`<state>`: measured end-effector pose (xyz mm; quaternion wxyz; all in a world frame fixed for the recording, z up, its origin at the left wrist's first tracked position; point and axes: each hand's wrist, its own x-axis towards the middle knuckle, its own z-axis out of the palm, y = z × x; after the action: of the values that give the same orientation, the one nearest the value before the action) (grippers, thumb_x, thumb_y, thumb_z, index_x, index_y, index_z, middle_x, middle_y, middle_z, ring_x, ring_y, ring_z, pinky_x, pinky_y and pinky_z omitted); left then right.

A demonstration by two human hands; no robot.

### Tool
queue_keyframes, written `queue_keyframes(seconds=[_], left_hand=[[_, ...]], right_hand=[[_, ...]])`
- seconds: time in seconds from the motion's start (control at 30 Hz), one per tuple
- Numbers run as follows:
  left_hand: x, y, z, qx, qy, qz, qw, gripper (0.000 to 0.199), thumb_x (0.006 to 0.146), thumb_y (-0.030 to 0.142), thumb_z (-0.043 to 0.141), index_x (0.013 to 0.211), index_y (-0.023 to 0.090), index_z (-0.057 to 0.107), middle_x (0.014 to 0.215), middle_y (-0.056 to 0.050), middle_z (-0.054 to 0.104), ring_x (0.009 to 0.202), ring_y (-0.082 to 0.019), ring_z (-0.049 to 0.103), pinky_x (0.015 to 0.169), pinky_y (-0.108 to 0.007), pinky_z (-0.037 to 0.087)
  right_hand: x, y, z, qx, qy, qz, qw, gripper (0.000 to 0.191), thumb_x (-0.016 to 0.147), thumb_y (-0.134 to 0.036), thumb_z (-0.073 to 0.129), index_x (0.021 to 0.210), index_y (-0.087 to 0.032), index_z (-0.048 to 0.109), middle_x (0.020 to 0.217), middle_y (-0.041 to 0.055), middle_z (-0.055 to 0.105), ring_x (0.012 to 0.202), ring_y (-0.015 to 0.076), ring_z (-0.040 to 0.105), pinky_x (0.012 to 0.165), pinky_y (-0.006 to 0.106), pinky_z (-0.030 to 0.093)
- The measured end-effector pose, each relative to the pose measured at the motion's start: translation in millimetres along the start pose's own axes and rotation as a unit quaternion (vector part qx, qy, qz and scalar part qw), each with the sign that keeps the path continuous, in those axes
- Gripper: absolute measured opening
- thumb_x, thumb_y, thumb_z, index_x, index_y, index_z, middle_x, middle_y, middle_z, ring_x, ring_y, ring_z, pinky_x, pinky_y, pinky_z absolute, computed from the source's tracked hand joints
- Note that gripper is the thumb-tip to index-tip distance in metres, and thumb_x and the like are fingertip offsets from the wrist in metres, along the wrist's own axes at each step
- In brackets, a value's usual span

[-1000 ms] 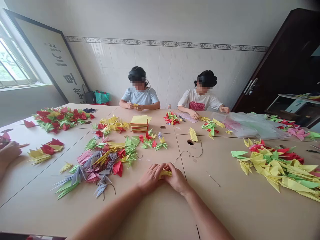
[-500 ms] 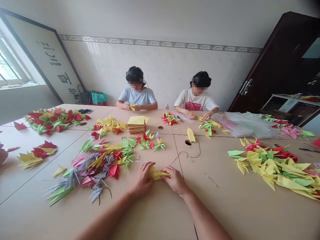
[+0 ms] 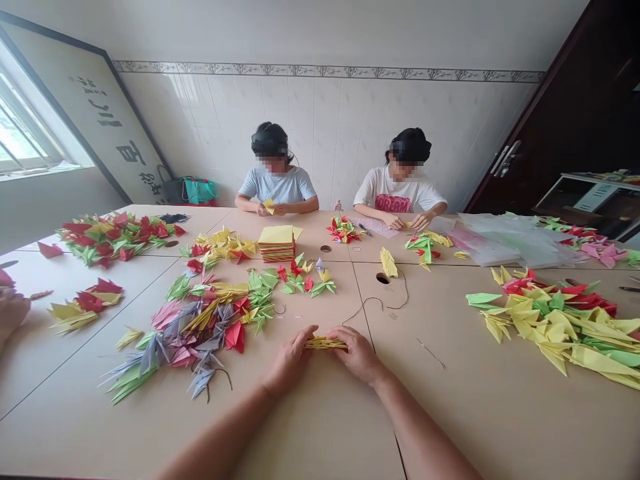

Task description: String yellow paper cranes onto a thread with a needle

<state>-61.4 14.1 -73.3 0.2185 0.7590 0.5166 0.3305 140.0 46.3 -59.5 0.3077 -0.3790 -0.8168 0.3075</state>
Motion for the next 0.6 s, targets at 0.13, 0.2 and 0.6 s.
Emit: queue_keyframes(seconds=[0.13,0.2,0.6], left_hand=[[-1.5,-2.0,1.1,-0.004,-0.006,-0.009,1.0,0.029,0.092,0.03,0.054,0.119,0.018,0.056,0.118,-0.009,0.061,0.097,-0.021,0.062,0.083,-0.042,0.053],[-1.2,-2.6,1.7,-0.008,-0.011,-0.003,1.0,0.03,0.092,0.03,0.054,0.119,0.018,0.056,0.118,-0.009,0.06,0.098,-0.021,0.062,0.083,-0.042,0.053],[6.5,-1.3,-3.0,-0.011,-0.027,0.008,1.0,0.029,0.092,0.031,0.054,0.118,0.018,0.056,0.116,-0.009,0.061,0.096,-0.021,0.062,0.083,-0.042,0.053]], right_hand=[[0.3,0.5,1.4,-0.016,-0.005,0.002,1.0,0.02,0.093,-0.03,0.055,0.105,-0.017,0.062,0.11,0.0067,0.063,0.095,0.0187,0.062,0.084,0.04,0.052],[0.0,1.2,2.1,-0.028,-0.01,0.007,1.0,0.02,0.093,-0.031,0.055,0.105,-0.017,0.062,0.109,0.0065,0.064,0.093,0.0182,0.062,0.082,0.039,0.052],[-1.4,-2.8,6.1,-0.09,-0.028,0.011,0.995,0.03,0.092,-0.034,0.055,0.117,-0.019,0.057,0.114,0.0078,0.061,0.098,0.0206,0.061,0.085,0.042,0.051]])
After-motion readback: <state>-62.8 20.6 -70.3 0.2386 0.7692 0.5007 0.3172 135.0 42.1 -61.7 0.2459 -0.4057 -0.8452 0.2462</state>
